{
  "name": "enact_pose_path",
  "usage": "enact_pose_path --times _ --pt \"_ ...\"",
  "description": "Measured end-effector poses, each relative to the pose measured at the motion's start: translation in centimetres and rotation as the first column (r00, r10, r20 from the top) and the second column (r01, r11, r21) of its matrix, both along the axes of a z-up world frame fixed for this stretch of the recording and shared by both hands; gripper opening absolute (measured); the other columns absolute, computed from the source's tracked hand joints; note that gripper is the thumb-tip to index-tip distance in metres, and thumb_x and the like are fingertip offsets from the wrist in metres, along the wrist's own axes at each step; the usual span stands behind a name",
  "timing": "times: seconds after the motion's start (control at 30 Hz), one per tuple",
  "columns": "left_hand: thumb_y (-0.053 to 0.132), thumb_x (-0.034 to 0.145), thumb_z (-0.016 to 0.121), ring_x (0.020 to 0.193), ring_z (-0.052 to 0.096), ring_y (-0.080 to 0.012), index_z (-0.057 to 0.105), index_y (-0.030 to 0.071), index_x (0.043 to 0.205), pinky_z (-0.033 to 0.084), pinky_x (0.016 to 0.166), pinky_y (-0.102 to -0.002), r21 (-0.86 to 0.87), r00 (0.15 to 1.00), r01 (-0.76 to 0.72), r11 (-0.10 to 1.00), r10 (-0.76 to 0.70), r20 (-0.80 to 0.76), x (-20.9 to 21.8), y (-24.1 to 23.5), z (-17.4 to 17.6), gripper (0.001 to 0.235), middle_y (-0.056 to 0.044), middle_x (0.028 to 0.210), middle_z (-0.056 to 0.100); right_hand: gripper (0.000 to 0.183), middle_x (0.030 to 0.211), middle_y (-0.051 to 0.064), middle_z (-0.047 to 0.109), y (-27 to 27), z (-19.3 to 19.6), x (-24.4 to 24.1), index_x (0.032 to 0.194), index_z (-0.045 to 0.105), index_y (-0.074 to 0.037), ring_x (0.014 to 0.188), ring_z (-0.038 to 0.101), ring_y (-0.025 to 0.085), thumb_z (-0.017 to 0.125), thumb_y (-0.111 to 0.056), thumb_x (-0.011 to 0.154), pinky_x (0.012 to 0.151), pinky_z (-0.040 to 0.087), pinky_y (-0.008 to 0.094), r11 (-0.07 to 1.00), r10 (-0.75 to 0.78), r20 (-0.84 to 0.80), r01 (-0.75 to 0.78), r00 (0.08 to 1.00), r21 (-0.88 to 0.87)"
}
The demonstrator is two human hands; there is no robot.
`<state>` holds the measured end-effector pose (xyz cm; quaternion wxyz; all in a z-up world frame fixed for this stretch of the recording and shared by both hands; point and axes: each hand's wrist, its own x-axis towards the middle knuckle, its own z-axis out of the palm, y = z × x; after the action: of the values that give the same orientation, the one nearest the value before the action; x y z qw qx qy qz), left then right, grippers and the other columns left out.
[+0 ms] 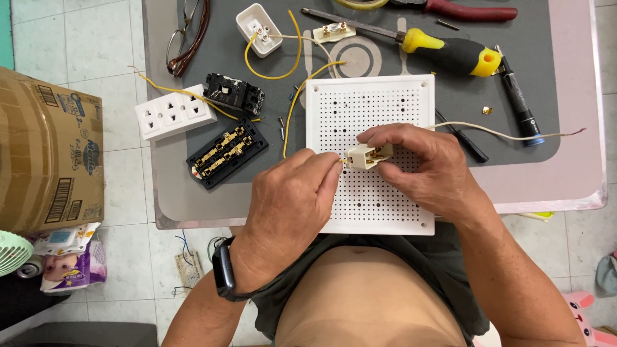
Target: The person assembles an electrical outlet by inserting wires into a terminal block and tightening the screws with a screwdriver. They then connect the terminal block to a perforated board and handle additional wires and a power strip.
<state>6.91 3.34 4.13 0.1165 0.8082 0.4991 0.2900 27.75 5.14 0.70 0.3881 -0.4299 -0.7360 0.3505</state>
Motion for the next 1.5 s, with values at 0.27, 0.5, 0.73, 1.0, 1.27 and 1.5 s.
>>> enact_pose_path --times 0.27,0.5,0.73,1.0,1.27,1.5 --pt "0.013 0.094 0.063 0.062 0.056 -0.0255 0.064 0.009 0.09 0.044 0.054 -0.039 -0.029 0.998 0.026 0.999 -0.025 0.054 -0.3 0.3 -0.7 0.006 -0.005 0.072 0.057 0.026 0.108 0.013 0.071 0.1 0.2 -0.3 0.103 0.065 -0.001 0.099 0.07 0.021 0.063 0.007 0.079 0.086 0.053 0.028 0.998 -0.006 0.033 0.004 0.999 0.056" --pt "0.012 0.094 0.058 0.062 0.057 -0.0269 0.061 0.009 0.089 0.042 0.056 -0.04 -0.131 0.992 0.033 0.991 -0.016 0.124 -0.5 0.5 -2.3 0.008 -0.005 0.073 0.064 0.023 0.101 0.014 0.07 0.2 0.3 -0.7 0.104 0.063 0.002 0.098 0.069 0.03 0.069 0.011 0.083 0.089 0.051 0.042 0.949 0.027 0.117 -0.062 0.993 0.309" --pt "0.012 0.092 0.06 0.055 0.048 -0.022 0.064 0.007 0.086 0.04 0.056 -0.035 -0.296 0.981 0.087 0.951 -0.03 0.193 -0.9 1.0 -2.0 0.008 -0.006 0.068 0.063 0.018 0.108 0.013 0.07 0.1 -0.3 -0.5 0.106 0.065 -0.001 0.1 0.068 0.029 0.071 0.001 0.089 0.087 0.051 0.042 0.918 -0.011 0.228 -0.081 0.974 0.388" --pt "0.01 0.092 0.061 0.063 0.061 -0.0222 0.066 0.006 0.092 0.045 0.058 -0.035 -0.233 0.982 0.118 0.965 -0.079 0.171 -0.4 1.0 -2.1 0.006 -0.005 0.079 0.07 0.016 0.106 0.012 0.07 0.2 -0.1 -0.5 0.102 0.066 -0.001 0.097 0.067 0.029 0.07 0.003 0.088 0.086 0.051 0.041 0.91 0.009 0.247 -0.11 0.969 0.399" --pt "0.013 0.091 0.063 0.07 0.065 -0.0309 0.065 0.009 0.104 0.048 0.062 -0.04 -0.267 0.997 0.063 0.962 -0.047 0.066 -0.7 0.9 -2.7 0.014 -0.009 0.084 0.071 0.013 0.104 0.013 0.071 0.3 -0.1 -0.6 0.103 0.068 -0.002 0.096 0.067 0.03 0.069 0.001 0.09 0.085 0.051 0.04 0.898 -0.019 0.243 -0.09 0.97 0.43" --pt "0.008 0.092 0.061 0.066 0.059 -0.0252 0.06 0.007 0.088 0.045 0.062 -0.038 -0.183 0.998 0.058 0.981 -0.05 0.048 -0.1 1.2 -2.5 0.004 -0.005 0.078 0.066 0.014 0.102 0.011 0.07 0.4 -0.1 -0.7 0.106 0.067 -0.002 0.097 0.065 0.032 0.07 -0.006 0.093 0.084 0.049 0.041 0.885 -0.047 0.294 -0.097 0.955 0.456"
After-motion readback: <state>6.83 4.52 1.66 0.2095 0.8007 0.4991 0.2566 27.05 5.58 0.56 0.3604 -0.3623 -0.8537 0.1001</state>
